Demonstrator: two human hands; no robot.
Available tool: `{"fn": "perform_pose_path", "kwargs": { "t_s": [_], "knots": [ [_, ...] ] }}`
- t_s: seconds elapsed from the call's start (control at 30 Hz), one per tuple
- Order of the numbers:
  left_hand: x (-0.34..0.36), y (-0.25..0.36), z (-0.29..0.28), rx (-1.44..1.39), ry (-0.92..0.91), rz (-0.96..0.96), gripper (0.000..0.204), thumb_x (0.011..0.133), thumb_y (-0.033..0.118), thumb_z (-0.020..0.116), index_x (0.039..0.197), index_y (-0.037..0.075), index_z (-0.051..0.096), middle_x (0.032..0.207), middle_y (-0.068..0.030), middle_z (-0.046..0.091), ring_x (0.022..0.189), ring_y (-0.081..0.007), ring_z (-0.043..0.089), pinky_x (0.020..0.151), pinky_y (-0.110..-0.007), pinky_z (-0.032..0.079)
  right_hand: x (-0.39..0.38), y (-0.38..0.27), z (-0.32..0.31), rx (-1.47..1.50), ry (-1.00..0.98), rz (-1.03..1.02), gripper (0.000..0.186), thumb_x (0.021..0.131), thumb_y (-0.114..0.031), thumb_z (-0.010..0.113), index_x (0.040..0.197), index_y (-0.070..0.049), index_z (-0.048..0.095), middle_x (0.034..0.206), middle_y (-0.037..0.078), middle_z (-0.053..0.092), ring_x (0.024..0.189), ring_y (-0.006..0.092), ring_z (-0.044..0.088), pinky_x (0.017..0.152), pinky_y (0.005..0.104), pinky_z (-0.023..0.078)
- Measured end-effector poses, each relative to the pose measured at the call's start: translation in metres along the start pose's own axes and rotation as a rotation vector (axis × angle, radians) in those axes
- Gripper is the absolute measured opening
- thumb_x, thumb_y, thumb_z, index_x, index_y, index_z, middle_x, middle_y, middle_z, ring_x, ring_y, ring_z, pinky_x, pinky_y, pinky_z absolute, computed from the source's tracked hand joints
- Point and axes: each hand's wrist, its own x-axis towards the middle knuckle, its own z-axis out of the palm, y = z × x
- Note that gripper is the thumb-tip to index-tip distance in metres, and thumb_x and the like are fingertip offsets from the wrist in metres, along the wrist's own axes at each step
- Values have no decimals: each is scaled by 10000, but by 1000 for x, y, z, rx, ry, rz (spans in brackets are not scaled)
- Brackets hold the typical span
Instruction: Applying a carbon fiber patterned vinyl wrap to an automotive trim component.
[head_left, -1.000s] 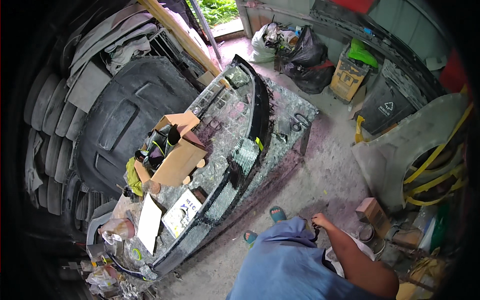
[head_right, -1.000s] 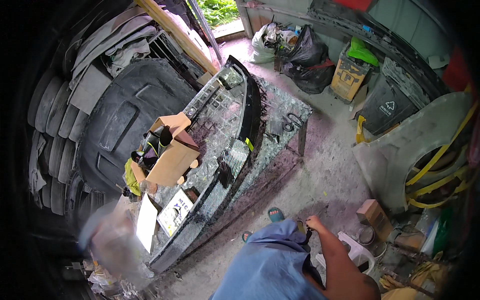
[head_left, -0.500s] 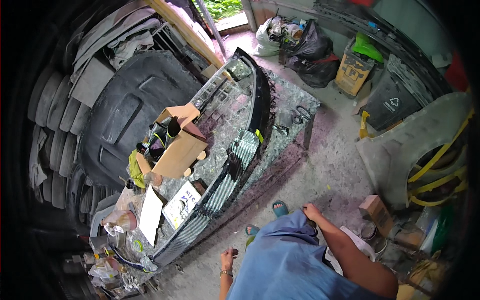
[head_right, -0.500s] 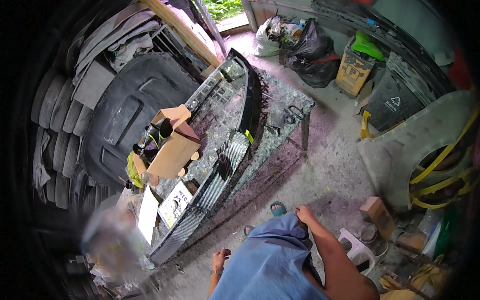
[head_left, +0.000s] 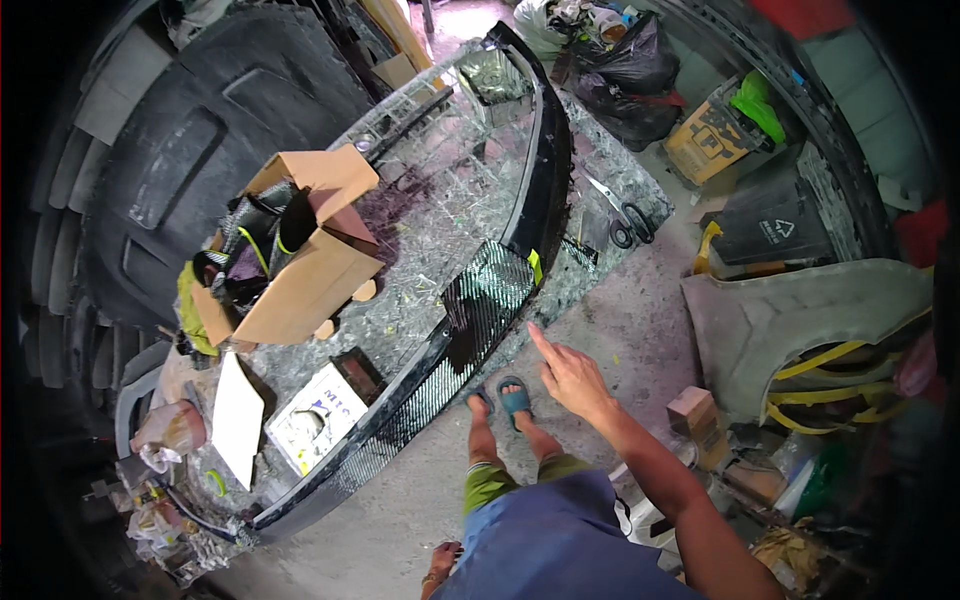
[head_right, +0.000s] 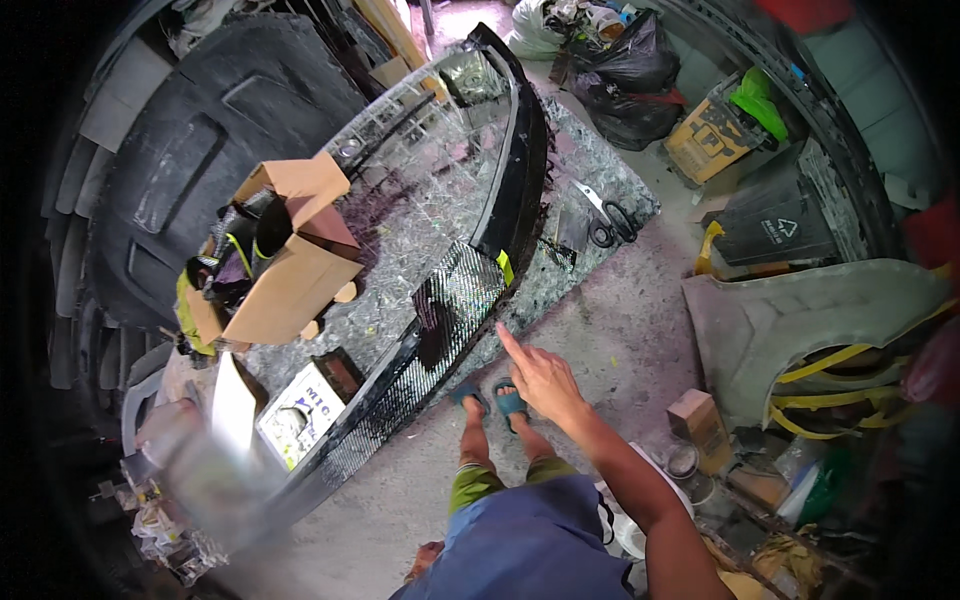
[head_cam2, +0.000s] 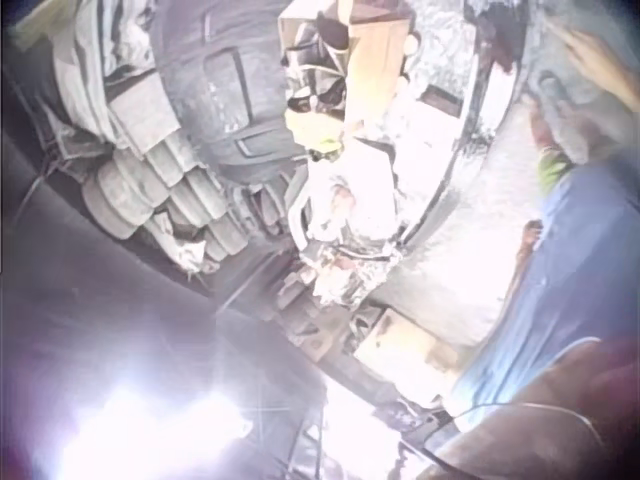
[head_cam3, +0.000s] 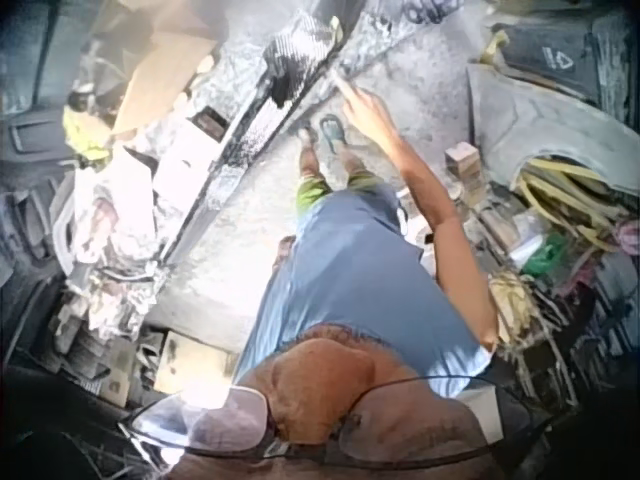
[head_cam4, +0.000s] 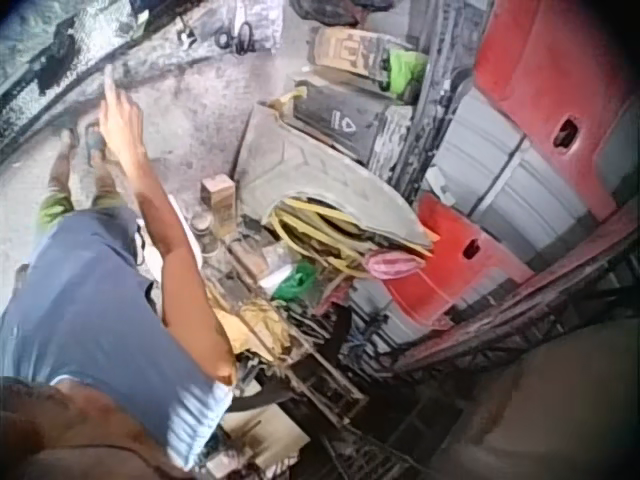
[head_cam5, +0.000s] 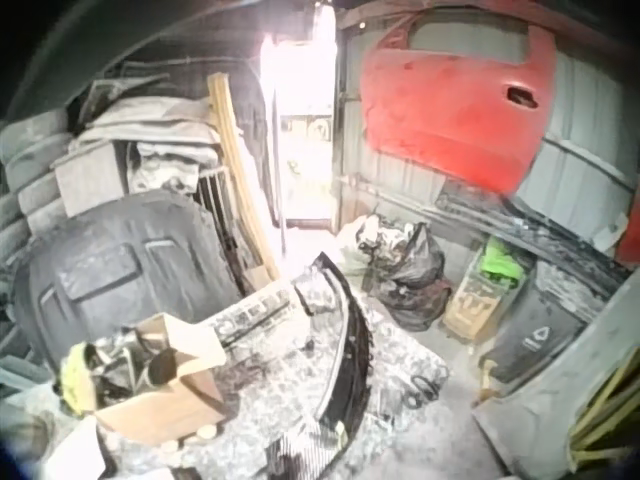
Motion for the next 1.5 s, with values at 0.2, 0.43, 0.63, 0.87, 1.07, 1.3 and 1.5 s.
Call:
{"fn": "perform_pose_path", "kwargs": {
  "t_s": [0.2,0.43,0.63,0.87,1.07,1.3,1.5],
  "knots": [
    [63,47,-25,-393,-22,95,274,976,254,566,1133,40,634,1013,-117,716,901,-229,690,750,-364,554,44,-15,0,-98,-39,8,789,848,-84,590,1552,-177,246,784,137,619,699,325,647,645,449,535],
    [87,103,-47,-393,-76,149,256,978,248,561,1115,44,631,998,-104,716,884,-204,689,740,-347,549,44,-22,28,-236,-138,75,803,866,-179,594,1565,-147,199,717,136,626,586,318,628,565,448,517],
    [85,113,-65,-337,-84,122,334,972,323,589,1155,45,621,1044,-117,718,919,-220,696,769,-359,541,41,-28,44,-226,-115,81,843,841,-149,672,1538,-24,214,744,146,631,605,303,627,535,409,485],
    [82,112,-75,-318,-79,119,322,961,312,596,1123,36,636,1018,-106,723,863,-197,695,710,-335,539,30,-32,38,-174,-44,92,816,854,-138,624,1553,-66,209,757,138,617,606,292,626,554,428,505],
    [67,131,-69,-312,-87,151,354,961,329,603,1159,37,633,1047,-103,721,898,-202,692,742,-342,537,13,-53,30,-98,-158,73,787,883,-166,602,1554,-84,199,810,153,645,656,328,643,590,440,522],
    [53,146,-54,-255,-96,253,309,988,300,579,1159,48,629,1051,-88,707,934,-200,680,781,-342,530,1,-32,13,-26,-55,202,747,894,-129,593,1545,-107,227,995,177,643,860,352,649,743,459,530],
    [56,154,-39,-126,-19,471,363,979,366,606,813,47,654,648,-19,638,515,-93,551,532,-262,460,-22,-15,12,324,-7,403,439,905,-120,621,1332,-52,549,1032,160,666,857,308,668,771,370,529]
  ]
}}
